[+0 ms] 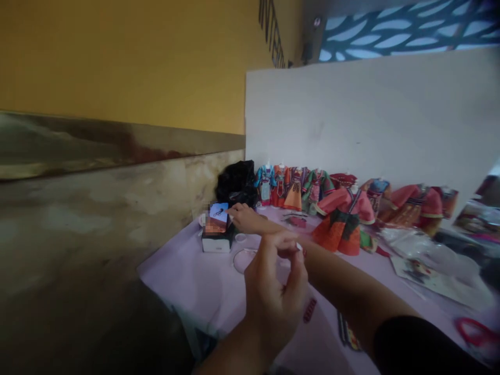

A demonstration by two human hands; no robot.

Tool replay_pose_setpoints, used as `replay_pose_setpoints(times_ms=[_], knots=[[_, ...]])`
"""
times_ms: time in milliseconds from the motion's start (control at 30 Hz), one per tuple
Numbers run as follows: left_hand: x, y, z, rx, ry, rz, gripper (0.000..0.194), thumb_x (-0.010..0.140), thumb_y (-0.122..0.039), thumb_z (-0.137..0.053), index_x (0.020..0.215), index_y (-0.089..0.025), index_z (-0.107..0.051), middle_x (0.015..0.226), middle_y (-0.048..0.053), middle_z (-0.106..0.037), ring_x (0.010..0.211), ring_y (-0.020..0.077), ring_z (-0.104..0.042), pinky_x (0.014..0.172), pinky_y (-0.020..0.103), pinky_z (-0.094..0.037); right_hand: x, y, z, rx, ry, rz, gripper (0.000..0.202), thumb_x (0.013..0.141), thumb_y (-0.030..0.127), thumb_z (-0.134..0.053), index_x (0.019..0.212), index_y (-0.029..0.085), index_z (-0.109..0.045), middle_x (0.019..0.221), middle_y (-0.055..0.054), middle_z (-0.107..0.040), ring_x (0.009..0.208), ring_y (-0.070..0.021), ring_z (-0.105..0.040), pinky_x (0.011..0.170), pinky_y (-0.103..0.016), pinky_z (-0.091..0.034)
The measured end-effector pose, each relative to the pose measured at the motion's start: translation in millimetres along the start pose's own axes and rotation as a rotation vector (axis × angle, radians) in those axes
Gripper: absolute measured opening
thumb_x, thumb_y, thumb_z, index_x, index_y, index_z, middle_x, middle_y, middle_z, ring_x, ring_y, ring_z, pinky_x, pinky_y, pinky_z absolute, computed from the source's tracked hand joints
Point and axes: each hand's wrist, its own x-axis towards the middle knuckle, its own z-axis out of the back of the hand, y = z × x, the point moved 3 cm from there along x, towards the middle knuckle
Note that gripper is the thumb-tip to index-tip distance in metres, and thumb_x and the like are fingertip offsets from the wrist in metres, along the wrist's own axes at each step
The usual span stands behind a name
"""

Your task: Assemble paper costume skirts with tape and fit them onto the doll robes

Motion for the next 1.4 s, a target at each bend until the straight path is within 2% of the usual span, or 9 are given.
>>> replay_pose_setpoints(times_ms=[100, 267, 333, 433, 500, 567, 933, 1200, 1400], knots=[[-0.3, 5.5, -1.6, 0.049, 0.003, 0.004, 0.029, 0.092, -0.009, -0.059, 0.115, -0.027, -0.057, 0.095, -0.004, -0.067, 0.088, 0.0082, -0.067, 0.083, 0.019, -0.055, -3.6, -0.9, -14.7, 0.033, 0.025, 0.022, 0.053, 0.097, 0.010, -0.049, 0.147, 0.027, -0.054, 0.148, -0.015, -0.049, 0.131, -0.0297, -0.048, 0.103, -0.049, -0.046], [1.7, 13.0, -1.5, 0.100, -0.001, 0.031, 0.026, 0.092, -0.010, -0.057, 0.113, -0.027, -0.058, 0.096, -0.003, -0.068, 0.087, 0.0081, -0.067, 0.083, 0.019, -0.055, 6.7, 5.6, -22.5, 0.038, 0.055, 0.077, 0.055, 0.098, 0.011, -0.046, 0.144, 0.037, -0.057, 0.154, -0.006, -0.046, 0.135, -0.0280, -0.043, 0.107, -0.046, -0.042], [2.2, 16.2, -1.3, 0.096, 0.000, 0.043, 0.025, 0.092, -0.011, -0.057, 0.112, -0.026, -0.058, 0.095, -0.003, -0.068, 0.086, 0.0088, -0.067, 0.083, 0.021, -0.056, 18.5, 1.3, -21.9, 0.030, 0.053, 0.025, 0.054, 0.097, 0.010, -0.046, 0.143, 0.036, -0.059, 0.152, -0.007, -0.048, 0.132, -0.0287, -0.046, 0.104, -0.046, -0.044], [4.1, 19.7, 0.1, 0.101, -0.015, 0.056, 0.023, 0.091, -0.011, -0.057, 0.110, -0.024, -0.059, 0.094, -0.001, -0.068, 0.085, 0.0106, -0.068, 0.080, 0.023, -0.057, 37.3, -12.4, -19.7, 0.025, 0.002, -0.082, 0.052, 0.095, 0.011, -0.045, 0.143, 0.027, -0.060, 0.148, -0.016, -0.049, 0.126, -0.0336, -0.049, 0.099, -0.052, -0.046], [6.3, 20.8, 1.9, 0.110, -0.032, 0.054, 0.022, 0.090, -0.009, -0.057, 0.108, -0.023, -0.060, 0.093, 0.000, -0.069, 0.083, 0.0112, -0.068, 0.078, 0.023, -0.057, 46.2, -21.5, -18.9, 0.022, -0.047, -0.148, 0.053, 0.095, 0.011, -0.043, 0.146, 0.020, -0.057, 0.144, -0.021, -0.050, 0.124, -0.0361, -0.049, 0.097, -0.055, -0.046], [8.5, 20.9, 3.9, 0.116, -0.049, 0.048, 0.022, 0.089, -0.008, -0.057, 0.107, -0.022, -0.060, 0.092, 0.000, -0.069, 0.082, 0.0108, -0.068, 0.077, 0.022, -0.057, 50.3, -26.8, -19.3, 0.029, -0.084, -0.174, 0.056, 0.094, 0.010, -0.042, 0.149, 0.018, -0.053, 0.143, -0.022, -0.051, 0.123, -0.0358, -0.049, 0.097, -0.054, -0.046], [6.6, 21.0, 3.8, 0.136, -0.035, 0.023, 0.025, 0.089, -0.007, -0.057, 0.109, -0.022, -0.059, 0.093, 0.000, -0.070, 0.083, 0.0111, -0.069, 0.077, 0.023, -0.059, 39.3, -16.0, -26.6, 0.111, -0.102, 0.021, 0.057, 0.092, 0.005, -0.043, 0.141, 0.027, -0.063, 0.140, -0.011, -0.054, 0.121, -0.0254, -0.047, 0.100, -0.041, -0.042], [6.0, 20.9, 3.2, 0.124, -0.029, 0.027, 0.026, 0.089, -0.007, -0.057, 0.110, -0.022, -0.059, 0.094, 0.001, -0.070, 0.083, 0.0114, -0.069, 0.077, 0.024, -0.060, 37.1, -4.8, -27.3, 0.137, -0.097, 0.069, 0.055, 0.091, 0.003, -0.044, 0.133, 0.028, -0.069, 0.141, -0.010, -0.054, 0.117, -0.0249, -0.047, 0.098, -0.041, -0.041], [7.1, 18.2, 3.8, 0.159, -0.024, -0.004, 0.025, 0.089, -0.007, -0.057, 0.109, -0.022, -0.059, 0.091, 0.001, -0.070, 0.081, 0.0120, -0.069, 0.076, 0.025, -0.059, 34.6, 5.9, -32.3, 0.094, -0.055, 0.076, 0.057, 0.090, 0.003, -0.046, 0.135, 0.030, -0.068, 0.143, -0.010, -0.053, 0.119, -0.0283, -0.047, 0.096, -0.044, -0.042]])
